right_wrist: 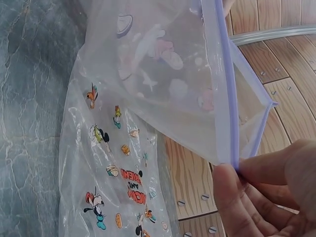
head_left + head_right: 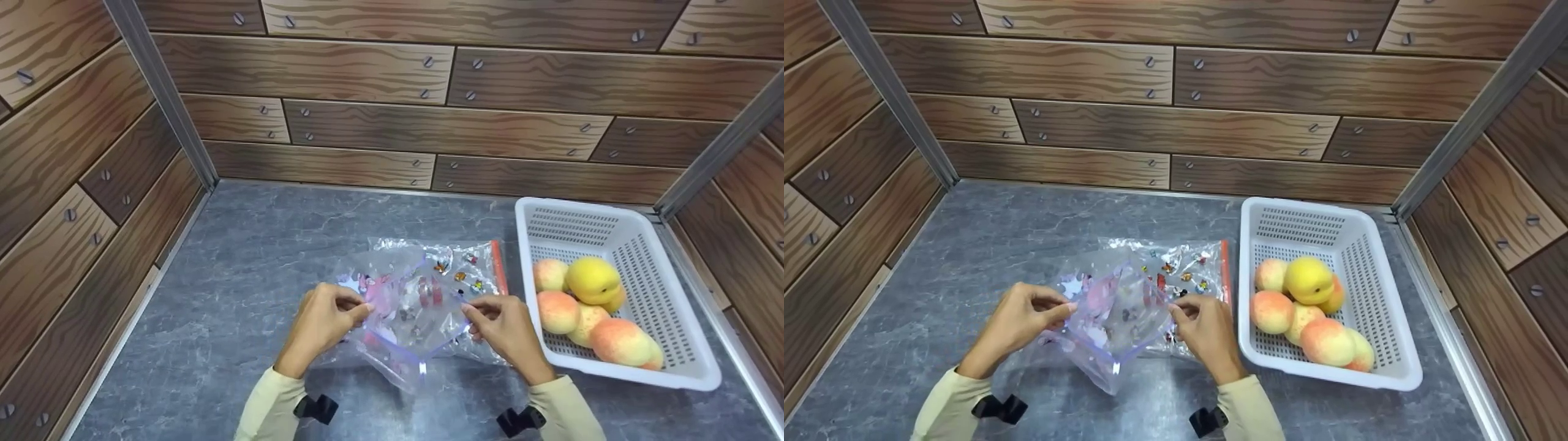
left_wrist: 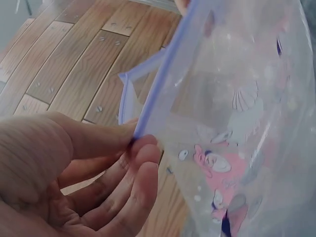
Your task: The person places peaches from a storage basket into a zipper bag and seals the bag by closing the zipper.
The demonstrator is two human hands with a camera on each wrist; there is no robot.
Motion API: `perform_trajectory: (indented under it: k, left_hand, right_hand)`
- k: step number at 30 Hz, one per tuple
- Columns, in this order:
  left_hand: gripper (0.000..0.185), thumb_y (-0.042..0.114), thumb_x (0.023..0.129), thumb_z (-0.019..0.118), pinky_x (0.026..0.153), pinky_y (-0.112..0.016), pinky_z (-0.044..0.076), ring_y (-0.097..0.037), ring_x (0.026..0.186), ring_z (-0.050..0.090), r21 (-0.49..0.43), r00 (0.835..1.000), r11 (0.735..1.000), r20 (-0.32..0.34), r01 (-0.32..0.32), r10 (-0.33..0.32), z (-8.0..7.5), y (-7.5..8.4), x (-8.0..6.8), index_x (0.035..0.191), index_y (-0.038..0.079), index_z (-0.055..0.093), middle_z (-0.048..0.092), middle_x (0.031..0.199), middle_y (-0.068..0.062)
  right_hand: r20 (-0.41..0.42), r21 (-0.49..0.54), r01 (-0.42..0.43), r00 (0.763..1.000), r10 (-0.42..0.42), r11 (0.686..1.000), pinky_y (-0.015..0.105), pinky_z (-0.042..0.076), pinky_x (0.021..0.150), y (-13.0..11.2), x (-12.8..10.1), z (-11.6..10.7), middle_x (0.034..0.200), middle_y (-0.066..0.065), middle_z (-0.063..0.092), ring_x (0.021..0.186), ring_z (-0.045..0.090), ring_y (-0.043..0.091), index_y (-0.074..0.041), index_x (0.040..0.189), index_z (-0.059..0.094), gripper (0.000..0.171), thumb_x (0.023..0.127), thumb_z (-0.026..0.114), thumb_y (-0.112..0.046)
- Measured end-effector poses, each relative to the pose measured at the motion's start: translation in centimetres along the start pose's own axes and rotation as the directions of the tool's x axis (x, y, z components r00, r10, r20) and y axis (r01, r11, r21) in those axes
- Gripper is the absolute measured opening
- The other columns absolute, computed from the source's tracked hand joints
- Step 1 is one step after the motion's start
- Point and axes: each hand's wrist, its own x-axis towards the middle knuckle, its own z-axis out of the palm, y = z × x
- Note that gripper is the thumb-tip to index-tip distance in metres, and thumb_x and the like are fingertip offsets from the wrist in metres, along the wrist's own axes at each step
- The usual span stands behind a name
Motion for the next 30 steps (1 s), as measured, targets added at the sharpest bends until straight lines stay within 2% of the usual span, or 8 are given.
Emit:
perform_trajectory:
  k: [6,9,13,16,19,22,24,30]
  left_hand:
    - [0.011,0.005,0.09,0.075,0.062,-0.038,0.062,-0.017,0.062,0.07,-0.263,0.993,0.963,0.116,0.062,-0.032,0.7,-0.5,0.2,0.09,-0.005,0.075,0.073,0.075,-0.012]
    - [0.014,0.003,0.091,0.073,0.068,-0.039,0.062,-0.018,0.064,0.07,-0.432,0.981,0.891,0.182,0.142,-0.068,1.2,-0.6,0.2,0.095,-0.01,0.072,0.073,0.079,-0.014]
    - [0.016,0.005,0.092,0.073,0.07,-0.033,0.061,-0.016,0.066,0.068,-0.592,0.96,0.763,0.243,0.258,-0.136,1.8,-0.7,0.2,0.097,-0.01,0.069,0.071,0.081,-0.011]
    - [0.015,0.005,0.092,0.072,0.068,-0.03,0.06,-0.016,0.067,0.067,-0.63,0.957,0.724,0.236,0.282,-0.168,1.8,-0.8,0.2,0.098,-0.009,0.068,0.07,0.079,-0.009]
    - [0.014,0.002,0.09,0.07,0.065,-0.029,0.059,-0.016,0.065,0.067,-0.609,0.972,0.757,0.152,0.235,-0.179,1.2,-1.1,0.1,0.096,-0.01,0.069,0.069,0.076,-0.008]
    - [0.01,-0.003,0.087,0.068,0.06,-0.029,0.059,-0.016,0.062,0.065,-0.539,0.986,0.826,0.054,0.162,-0.159,0.2,-1.5,0.0,0.092,-0.011,0.069,0.07,0.075,-0.011]
    - [0.007,-0.005,0.085,0.067,0.058,-0.031,0.059,-0.016,0.06,0.065,-0.473,0.992,0.874,0.01,0.115,-0.125,-0.5,-1.7,-0.2,0.089,-0.011,0.07,0.07,0.074,-0.013]
    - [0.007,-0.004,0.082,0.067,0.056,-0.031,0.059,-0.015,0.057,0.066,-0.275,0.999,0.961,-0.043,0.018,-0.031,-1.1,-2.3,-0.3,0.082,-0.004,0.073,0.071,0.071,-0.01]
  right_hand:
    - [0.015,-0.004,0.036,0.999,-0.036,0.999,0.029,0.056,0.049,-0.2,0.1,0.3,0.068,0.009,0.07,0.051,0.065,0.017,0.0,0.093,0.078,0.005,0.091,0.074,-0.002]
    - [0.016,0.019,0.026,1.0,-0.027,0.999,0.033,0.058,0.05,-0.3,0.0,0.4,0.07,0.009,0.071,0.052,0.066,0.021,0.001,0.095,0.078,0.007,0.091,0.075,-0.004]
    - [0.016,0.034,0.008,1.0,-0.009,0.999,0.035,0.058,0.051,-0.2,0.0,0.5,0.072,0.01,0.071,0.052,0.066,0.019,0.002,0.096,0.077,0.008,0.091,0.075,-0.004]
    - [0.014,0.043,-0.019,1.0,0.019,0.999,0.034,0.058,0.05,-0.1,0.0,0.4,0.072,0.011,0.071,0.05,0.065,0.016,0.004,0.093,0.076,0.006,0.091,0.074,-0.001]
    - [-0.012,0.047,-0.077,0.997,0.077,0.996,0.032,0.058,0.05,0.0,0.0,-0.2,0.072,0.013,0.071,0.051,0.064,0.016,0.006,0.091,0.075,0.004,0.089,0.073,0.003]
    - [-0.054,0.029,-0.126,0.99,0.128,0.992,0.029,0.057,0.05,0.2,-0.2,-1.1,0.074,0.013,0.071,0.052,0.065,0.018,0.006,0.09,0.075,0.004,0.088,0.075,0.002]
    - [-0.069,-0.02,-0.122,0.99,0.121,0.992,0.028,0.057,0.049,0.2,-0.2,-1.6,0.073,0.011,0.072,0.052,0.066,0.017,0.004,0.089,0.075,0.004,0.088,0.076,0.0]
    - [-0.056,-0.089,-0.064,0.997,0.059,0.994,0.026,0.055,0.049,0.6,-0.4,-2.3,0.07,0.006,0.072,0.051,0.065,0.014,0.0,0.084,0.076,0.005,0.088,0.076,-0.002]
